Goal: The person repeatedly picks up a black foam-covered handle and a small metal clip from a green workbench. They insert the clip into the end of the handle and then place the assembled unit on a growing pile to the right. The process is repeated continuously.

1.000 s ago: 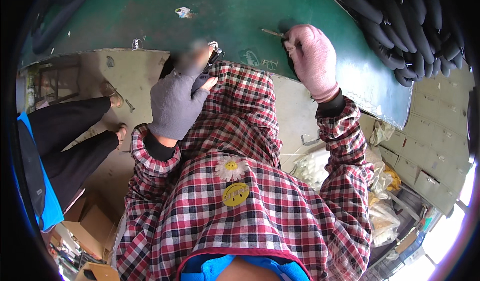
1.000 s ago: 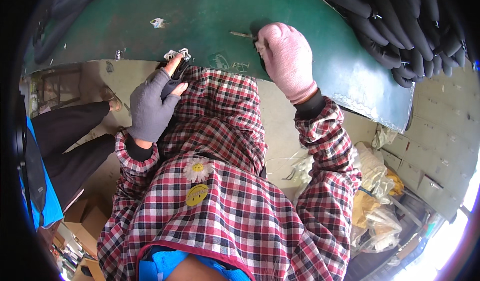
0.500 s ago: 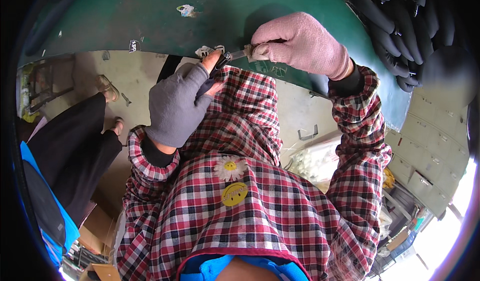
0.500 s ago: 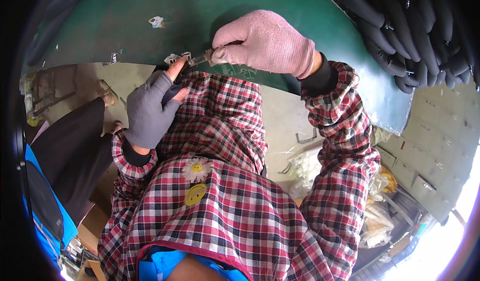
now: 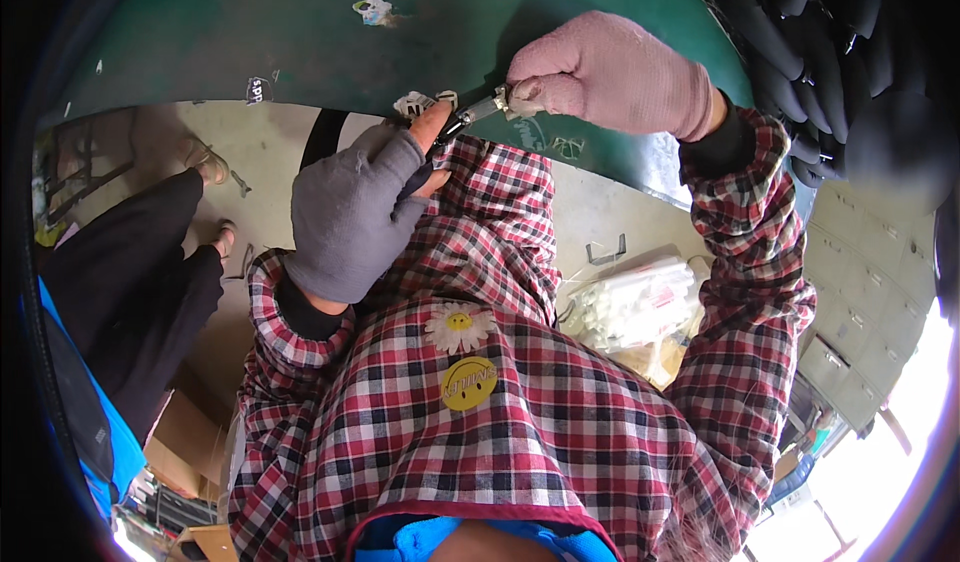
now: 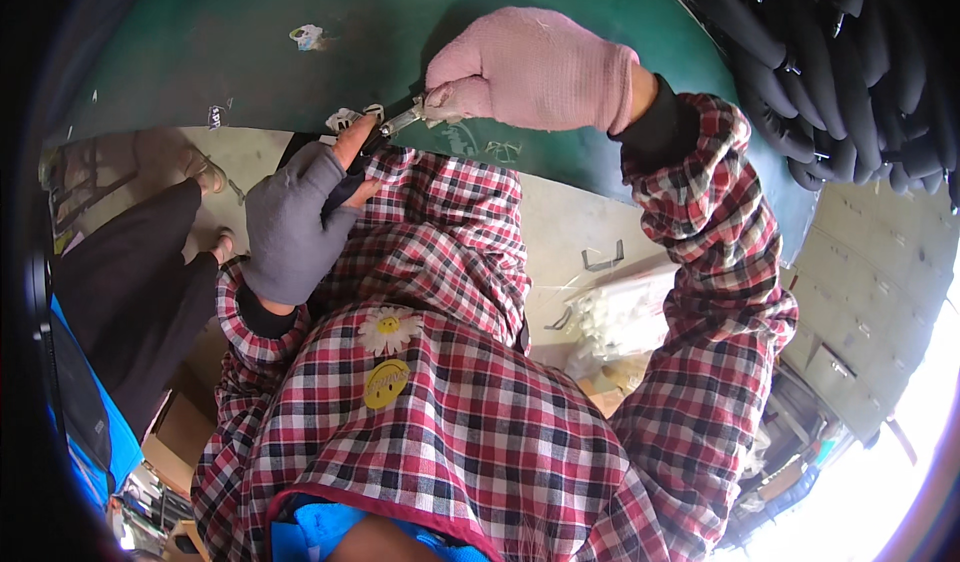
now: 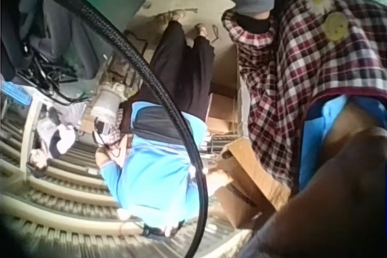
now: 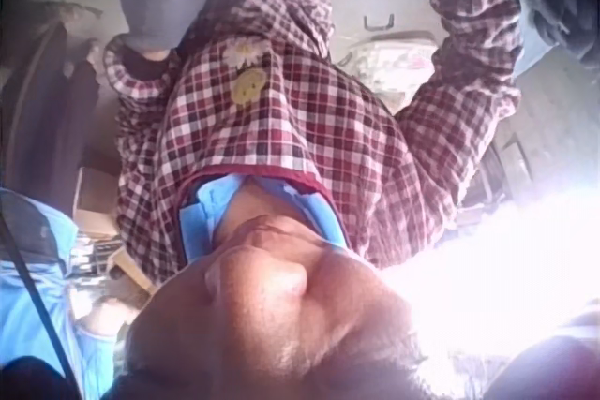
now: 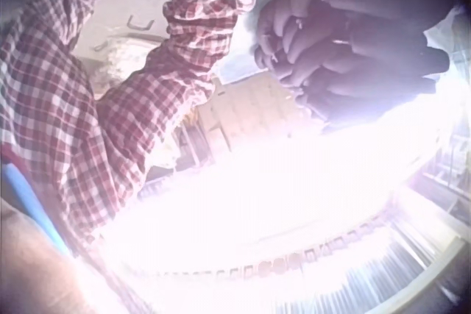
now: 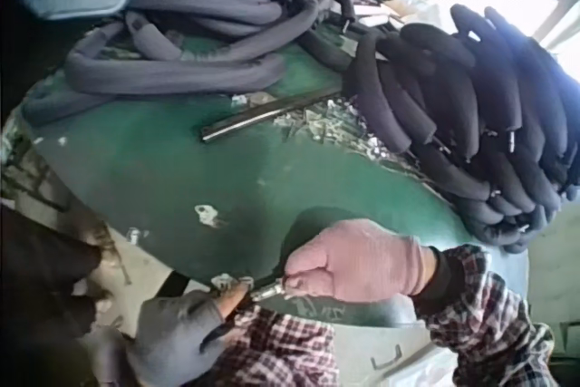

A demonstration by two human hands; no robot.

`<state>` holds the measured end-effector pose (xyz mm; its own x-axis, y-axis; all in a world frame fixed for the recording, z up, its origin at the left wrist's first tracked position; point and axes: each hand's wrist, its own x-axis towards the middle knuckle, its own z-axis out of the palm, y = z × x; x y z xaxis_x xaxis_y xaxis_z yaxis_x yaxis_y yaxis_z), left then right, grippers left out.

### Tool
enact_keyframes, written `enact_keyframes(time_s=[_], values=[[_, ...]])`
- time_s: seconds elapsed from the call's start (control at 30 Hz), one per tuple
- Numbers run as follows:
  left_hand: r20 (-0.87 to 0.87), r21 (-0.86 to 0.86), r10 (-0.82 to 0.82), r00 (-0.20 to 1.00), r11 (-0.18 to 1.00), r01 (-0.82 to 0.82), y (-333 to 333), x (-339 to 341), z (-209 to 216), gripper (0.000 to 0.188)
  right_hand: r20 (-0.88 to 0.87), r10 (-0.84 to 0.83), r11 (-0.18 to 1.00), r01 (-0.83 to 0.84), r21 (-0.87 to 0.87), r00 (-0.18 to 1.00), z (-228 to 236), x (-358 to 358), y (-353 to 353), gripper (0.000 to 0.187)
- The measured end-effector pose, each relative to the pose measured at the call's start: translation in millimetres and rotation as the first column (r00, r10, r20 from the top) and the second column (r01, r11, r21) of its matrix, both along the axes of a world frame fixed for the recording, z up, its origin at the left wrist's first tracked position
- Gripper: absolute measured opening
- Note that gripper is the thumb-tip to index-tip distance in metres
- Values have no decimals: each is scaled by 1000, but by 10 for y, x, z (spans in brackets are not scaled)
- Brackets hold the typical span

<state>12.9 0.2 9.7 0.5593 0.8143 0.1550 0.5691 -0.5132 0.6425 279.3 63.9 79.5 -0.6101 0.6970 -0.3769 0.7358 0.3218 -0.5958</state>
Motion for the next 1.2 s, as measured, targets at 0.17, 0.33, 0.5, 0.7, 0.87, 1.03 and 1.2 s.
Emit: enact_keyframes(time_s=[0.17,0.33,0.5,0.7,0.87,1.03,1.2], values=[[-25,-5,-16,1000,1000,16,-30,-21,-31,66,25,24,996,-21,-84,999,-20,-13,37,30],[22,-18,-19,1000,1000,19,-51,-1,-48,60,-13,70,995,-71,-65,997,-83,-1,46,27],[40,-1,-25,999,1000,25,-65,13,-87,57,191,138,990,-134,-36,972,-35,-98,60,32],[15,-2,-26,1000,1000,26,-51,21,-101,56,117,156,985,-163,59,981,-171,-90,9,30],[57,3,-26,998,1000,26,2,22,-218,52,166,140,983,-157,94,976,-251,-150,-13,30],[32,29,-12,999,1000,11,154,47,-236,51,204,138,982,-160,96,969,-278,-203,101,30],[75,49,6,997,999,-10,250,17,-338,54,82,108,979,-92,-180,991,-382,-239,379,37]])
